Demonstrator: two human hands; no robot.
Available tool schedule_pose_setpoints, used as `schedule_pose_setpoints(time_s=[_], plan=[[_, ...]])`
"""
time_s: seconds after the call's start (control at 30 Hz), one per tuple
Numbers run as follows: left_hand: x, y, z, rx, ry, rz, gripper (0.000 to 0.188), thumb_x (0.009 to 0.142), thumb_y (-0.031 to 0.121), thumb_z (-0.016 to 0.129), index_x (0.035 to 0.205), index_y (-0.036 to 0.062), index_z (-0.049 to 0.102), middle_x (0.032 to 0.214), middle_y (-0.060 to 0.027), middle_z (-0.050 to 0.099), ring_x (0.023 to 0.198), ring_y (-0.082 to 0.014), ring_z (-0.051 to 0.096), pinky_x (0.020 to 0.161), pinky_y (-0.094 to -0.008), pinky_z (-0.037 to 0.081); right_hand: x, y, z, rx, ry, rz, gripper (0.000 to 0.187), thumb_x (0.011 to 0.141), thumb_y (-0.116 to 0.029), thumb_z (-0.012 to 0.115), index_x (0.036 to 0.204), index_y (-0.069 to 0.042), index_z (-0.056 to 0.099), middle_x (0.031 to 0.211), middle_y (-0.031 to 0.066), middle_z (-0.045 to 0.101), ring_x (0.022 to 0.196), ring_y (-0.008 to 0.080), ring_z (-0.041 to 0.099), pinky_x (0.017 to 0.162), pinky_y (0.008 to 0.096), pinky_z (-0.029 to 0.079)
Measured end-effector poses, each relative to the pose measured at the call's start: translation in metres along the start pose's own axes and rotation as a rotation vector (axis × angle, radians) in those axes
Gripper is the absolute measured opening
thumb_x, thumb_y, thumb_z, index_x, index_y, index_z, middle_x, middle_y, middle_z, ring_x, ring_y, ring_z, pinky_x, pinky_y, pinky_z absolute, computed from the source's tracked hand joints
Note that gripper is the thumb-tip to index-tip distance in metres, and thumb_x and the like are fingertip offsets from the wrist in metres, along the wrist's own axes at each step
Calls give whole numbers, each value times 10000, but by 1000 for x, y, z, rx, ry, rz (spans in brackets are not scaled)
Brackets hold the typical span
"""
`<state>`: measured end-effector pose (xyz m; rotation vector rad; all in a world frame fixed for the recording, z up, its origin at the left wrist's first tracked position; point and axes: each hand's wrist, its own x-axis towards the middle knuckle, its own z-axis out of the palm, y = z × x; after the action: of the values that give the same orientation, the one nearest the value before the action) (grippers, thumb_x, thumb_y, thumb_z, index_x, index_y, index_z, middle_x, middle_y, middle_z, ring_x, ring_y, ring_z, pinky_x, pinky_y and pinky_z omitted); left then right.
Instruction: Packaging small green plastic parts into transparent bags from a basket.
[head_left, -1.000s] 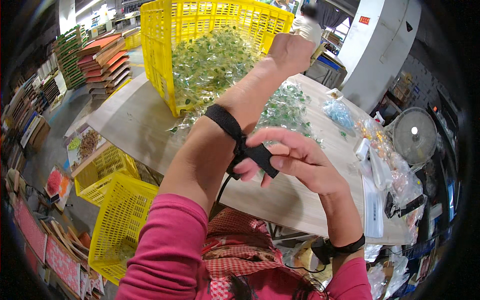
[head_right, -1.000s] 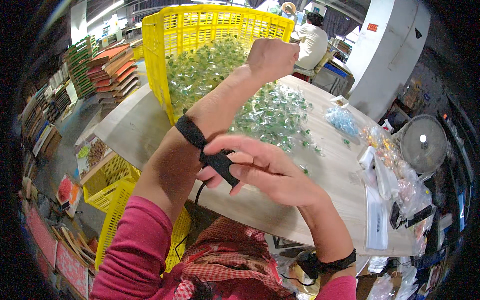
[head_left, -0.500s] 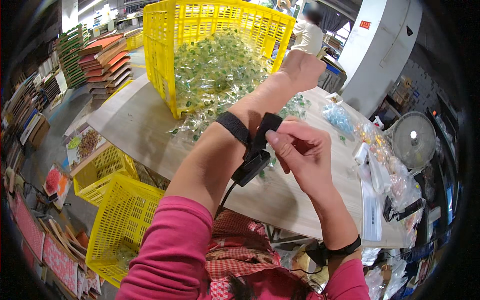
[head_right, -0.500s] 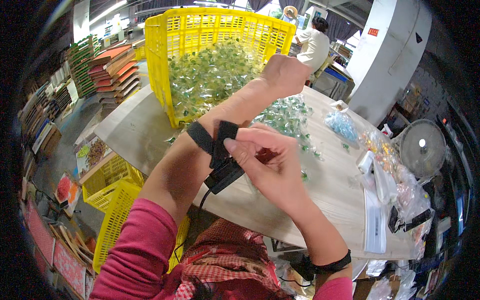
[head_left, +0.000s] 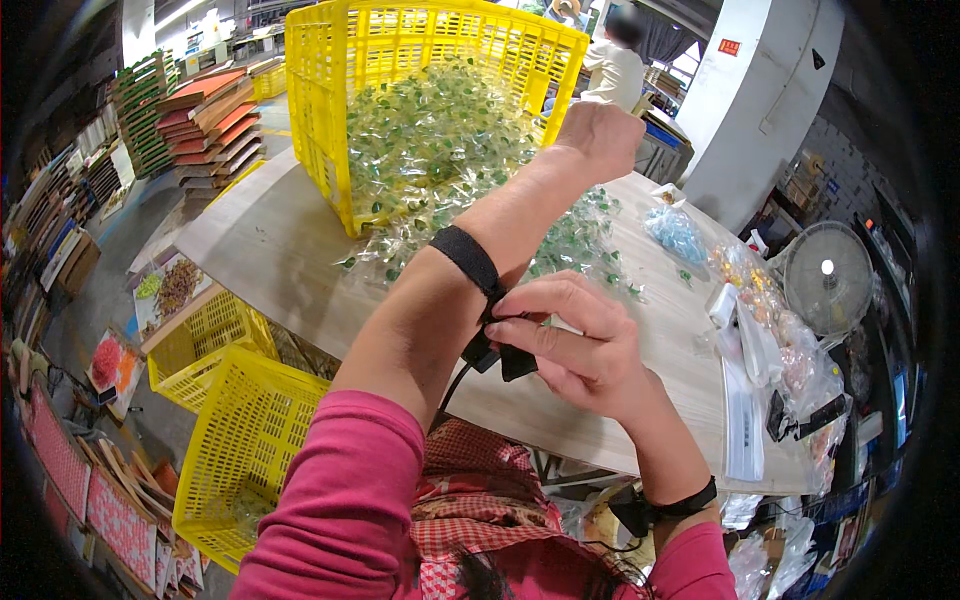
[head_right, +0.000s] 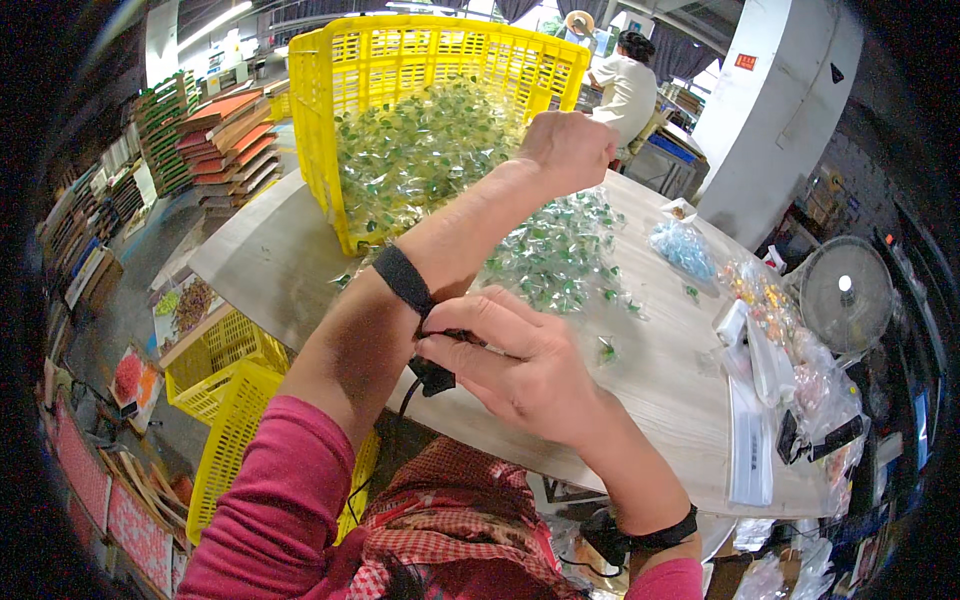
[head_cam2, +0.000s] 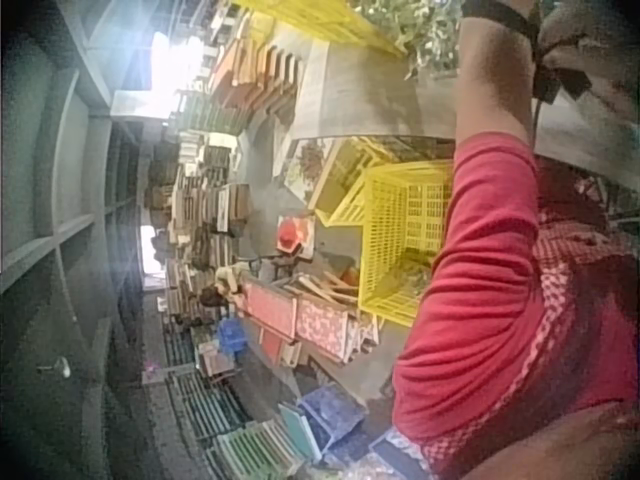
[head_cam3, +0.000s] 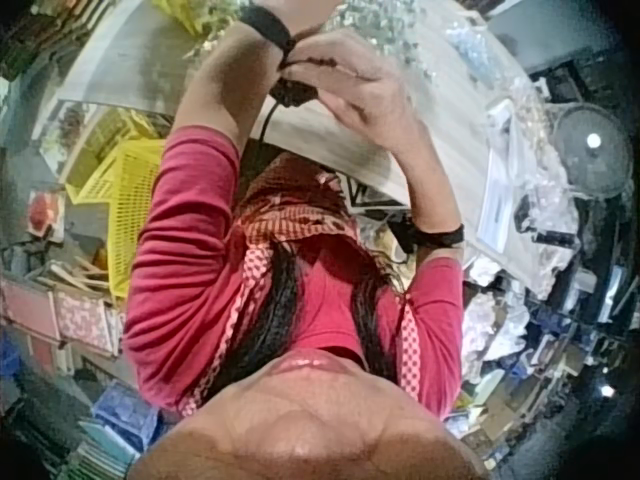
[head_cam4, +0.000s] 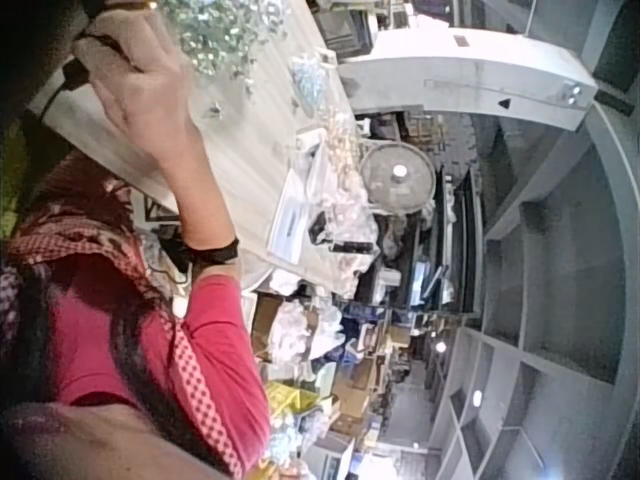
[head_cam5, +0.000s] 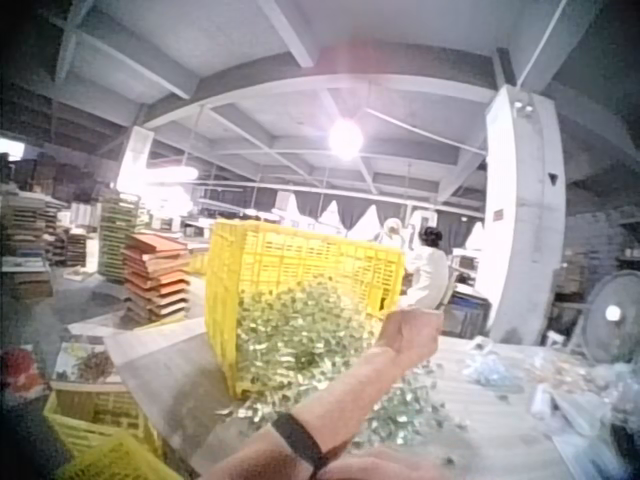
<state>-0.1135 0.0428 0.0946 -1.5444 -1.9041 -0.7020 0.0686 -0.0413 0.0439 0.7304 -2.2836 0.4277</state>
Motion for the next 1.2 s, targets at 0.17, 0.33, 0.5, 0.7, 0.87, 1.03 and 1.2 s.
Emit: schedule_pose_setpoints(time_s=[0.17,0.33,0.5,0.7,0.87,1.03,1.2], plan=[[-1,6,1,11,-30,60,142,810,182,572,841,167,710,820,-110,702,803,-280,689,730,-406,533,-7,-5,3,145,163,180,277,749,56,725,1018,-7,695,865,98,627,715,186,605,628,283,502],[-7,15,14,156,25,293,104,750,145,628,778,130,727,769,-80,706,754,-256,702,630,-372,528,20,-19,17,167,525,567,176,789,18,741,935,8,642,683,16,547,603,35,510,558,201,468],[-8,21,27,284,77,372,95,757,156,632,761,133,724,736,-80,695,744,-257,696,623,-377,522,15,-12,16,-80,410,376,193,776,6,739,927,7,618,734,32,619,653,72,579,590,227,498],[-2,4,8,-204,94,-99,121,779,219,633,793,150,731,811,-100,700,815,-263,688,710,-390,537,-1,-15,15,647,304,703,158,856,-3,610,1013,6,625,845,66,660,718,125,614,646,256,523],[14,22,-19,-1332,333,-289,110,803,137,642,809,44,702,634,-60,617,507,-141,564,467,-274,434,-16,23,2,1190,498,812,183,874,-42,591,1053,-25,628,883,62,671,806,99,618,676,239,504],[-4,64,-82,-2013,228,-60,73,781,33,615,828,-15,644,541,-25,506,403,-85,411,389,-225,280,-10,39,3,1063,294,799,202,891,-49,598,1089,-24,625,968,41,674,850,104,619,766,248,481],[-22,112,-111,-2354,10,173,59,749,-17,598,803,-24,621,526,-39,494,389,-93,405,372,-241,258,-22,26,7,1038,136,1168,282,872,-97,677,1143,-47,612,1069,14,657,930,120,610,853,293,486]])
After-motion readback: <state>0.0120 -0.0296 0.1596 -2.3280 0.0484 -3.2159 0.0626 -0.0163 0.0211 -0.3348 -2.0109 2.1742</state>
